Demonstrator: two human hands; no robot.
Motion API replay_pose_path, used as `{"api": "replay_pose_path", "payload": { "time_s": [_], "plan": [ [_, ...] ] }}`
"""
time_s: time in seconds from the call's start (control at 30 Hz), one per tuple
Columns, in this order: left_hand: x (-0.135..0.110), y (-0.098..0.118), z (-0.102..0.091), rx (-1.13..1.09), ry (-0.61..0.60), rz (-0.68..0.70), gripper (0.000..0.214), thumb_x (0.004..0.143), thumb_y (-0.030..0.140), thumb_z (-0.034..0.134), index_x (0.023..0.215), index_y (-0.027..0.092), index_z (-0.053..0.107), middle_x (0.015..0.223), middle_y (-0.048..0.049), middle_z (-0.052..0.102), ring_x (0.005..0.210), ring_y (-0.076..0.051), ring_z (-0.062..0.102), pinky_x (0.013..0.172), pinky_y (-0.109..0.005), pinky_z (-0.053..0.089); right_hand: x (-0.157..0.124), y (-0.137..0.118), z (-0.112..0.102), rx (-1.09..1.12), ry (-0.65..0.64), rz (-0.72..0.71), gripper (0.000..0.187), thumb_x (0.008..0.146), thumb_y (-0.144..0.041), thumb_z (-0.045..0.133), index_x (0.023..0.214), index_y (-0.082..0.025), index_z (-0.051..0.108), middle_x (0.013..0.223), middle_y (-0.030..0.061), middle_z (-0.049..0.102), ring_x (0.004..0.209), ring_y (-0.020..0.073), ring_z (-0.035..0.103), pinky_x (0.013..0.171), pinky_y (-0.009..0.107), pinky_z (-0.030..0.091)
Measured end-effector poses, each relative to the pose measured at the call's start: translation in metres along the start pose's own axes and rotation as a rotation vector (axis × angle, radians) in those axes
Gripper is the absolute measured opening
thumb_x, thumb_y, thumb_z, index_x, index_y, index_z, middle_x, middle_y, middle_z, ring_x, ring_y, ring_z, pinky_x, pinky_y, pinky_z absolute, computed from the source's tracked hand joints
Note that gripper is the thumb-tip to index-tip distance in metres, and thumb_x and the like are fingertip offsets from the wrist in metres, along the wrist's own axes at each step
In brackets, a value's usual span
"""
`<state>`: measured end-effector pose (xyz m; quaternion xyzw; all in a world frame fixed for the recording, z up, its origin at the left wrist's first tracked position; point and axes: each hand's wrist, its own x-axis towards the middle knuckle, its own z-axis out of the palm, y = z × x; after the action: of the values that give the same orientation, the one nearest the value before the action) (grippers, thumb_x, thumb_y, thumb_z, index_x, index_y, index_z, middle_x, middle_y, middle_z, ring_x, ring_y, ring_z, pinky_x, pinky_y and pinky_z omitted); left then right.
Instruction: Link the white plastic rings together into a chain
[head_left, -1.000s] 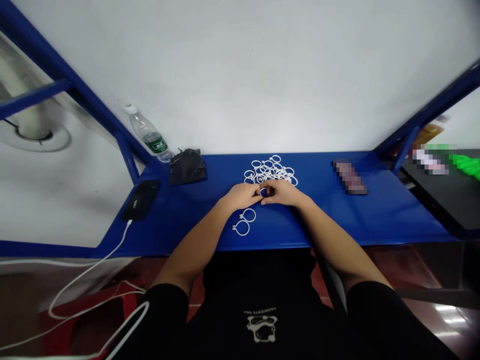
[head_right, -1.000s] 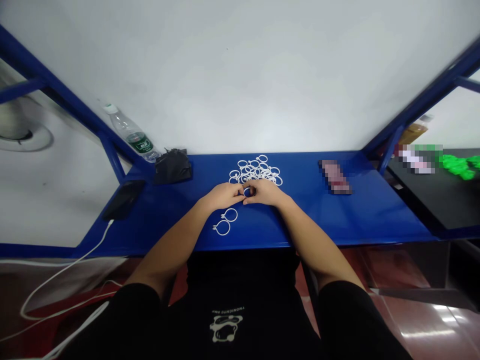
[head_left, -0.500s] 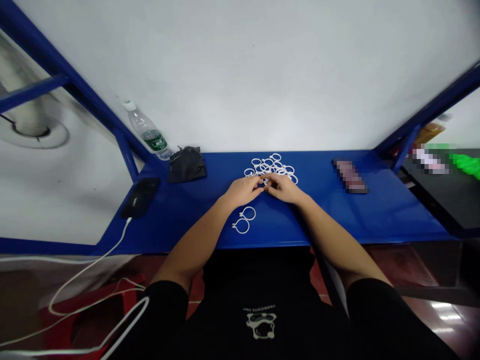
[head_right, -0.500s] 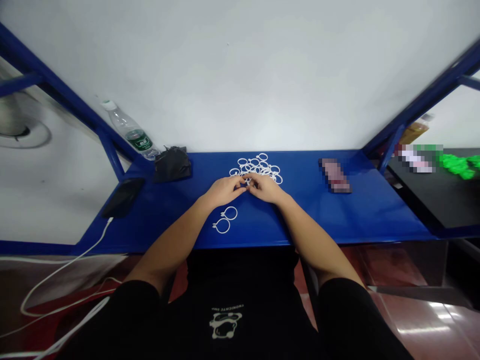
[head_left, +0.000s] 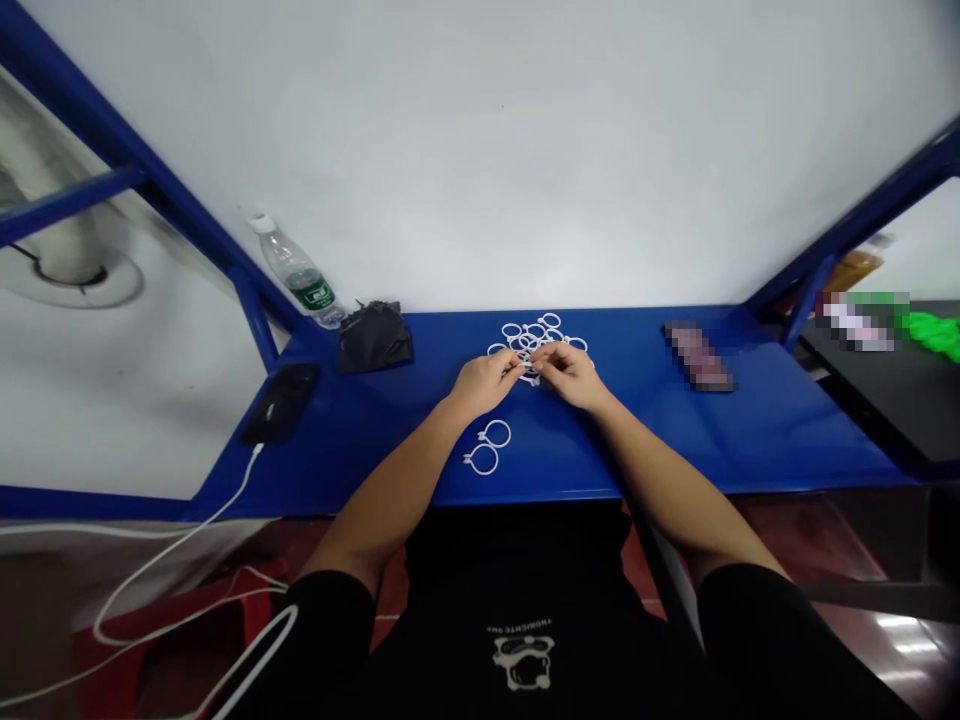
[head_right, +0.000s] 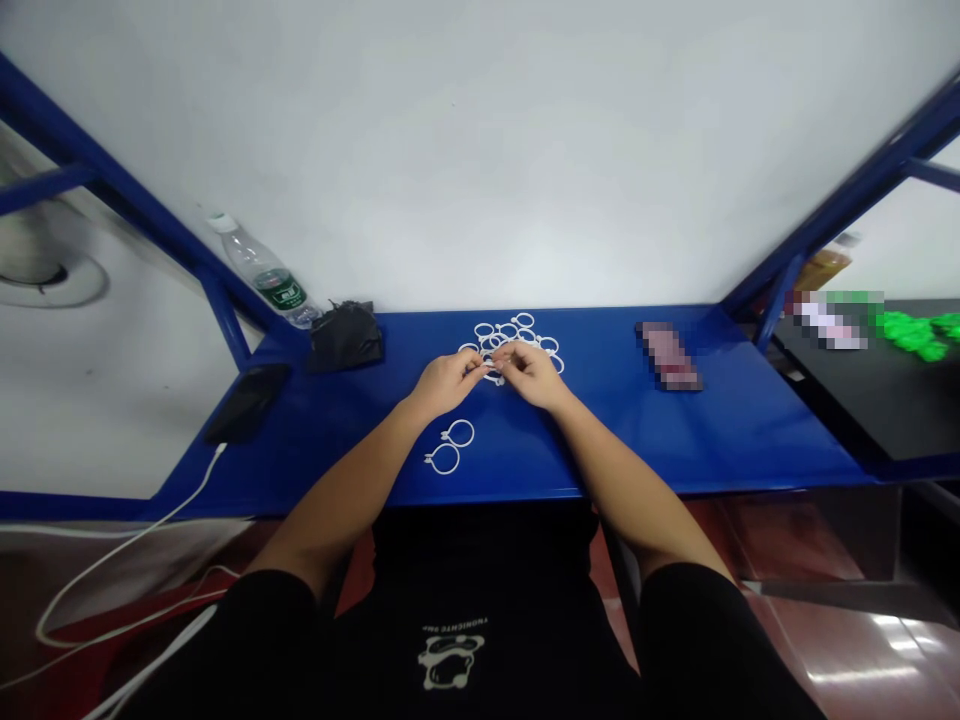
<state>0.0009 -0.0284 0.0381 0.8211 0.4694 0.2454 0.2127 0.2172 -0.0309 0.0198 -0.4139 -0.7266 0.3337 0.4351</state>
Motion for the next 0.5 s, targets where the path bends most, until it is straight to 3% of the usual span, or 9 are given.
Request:
{"api": "replay_pose_path", "payload": {
  "time_s": [0.13, 0.27, 0.37, 0.5],
  "plan": [
    [0.002, -0.004, 0.001, -0.063, 0.088, -0.049, 0.016, 0.101, 0.037, 0.063, 0.098, 0.022, 0.068, 0.093, -0.0039, 0.078, 0.085, -0.019, 0.072, 0.075, -0.028, 0.048, -0.001, -0.002, -0.002, -0.257, 0.044, -0.107, 0.023, 0.101, -0.042, 0.058, 0.105, -0.022, 0.069, 0.089, 0.0052, 0.075, 0.063, 0.0154, 0.060, 0.064, 0.030, 0.049],
    [0.005, -0.012, 0.005, -0.209, 0.155, -0.142, 0.023, 0.098, 0.045, 0.064, 0.093, 0.023, 0.063, 0.086, -0.0027, 0.077, 0.081, -0.018, 0.072, 0.072, -0.027, 0.049, 0.000, 0.002, -0.004, -0.308, 0.038, -0.099, 0.025, 0.097, -0.037, 0.062, 0.116, -0.022, 0.069, 0.098, 0.0063, 0.077, 0.062, 0.0149, 0.060, 0.063, 0.030, 0.049],
    [0.006, -0.017, 0.010, -0.335, 0.145, -0.136, 0.030, 0.097, 0.051, 0.064, 0.090, 0.022, 0.058, 0.083, -0.0025, 0.076, 0.077, -0.017, 0.071, 0.071, -0.027, 0.050, 0.002, 0.007, -0.005, -0.314, -0.062, -0.081, 0.035, 0.092, -0.037, 0.068, 0.123, -0.022, 0.068, 0.101, 0.0069, 0.079, 0.062, 0.0152, 0.061, 0.063, 0.030, 0.049],
    [0.005, -0.018, 0.013, -0.453, 0.071, -0.062, 0.035, 0.095, 0.054, 0.065, 0.087, 0.021, 0.055, 0.080, -0.0025, 0.073, 0.072, -0.015, 0.068, 0.068, -0.026, 0.049, 0.003, 0.010, -0.005, -0.363, -0.098, -0.107, 0.026, 0.098, -0.040, 0.062, 0.111, -0.021, 0.073, 0.094, 0.0074, 0.079, 0.071, 0.0183, 0.067, 0.070, 0.031, 0.049]
  ]
}}
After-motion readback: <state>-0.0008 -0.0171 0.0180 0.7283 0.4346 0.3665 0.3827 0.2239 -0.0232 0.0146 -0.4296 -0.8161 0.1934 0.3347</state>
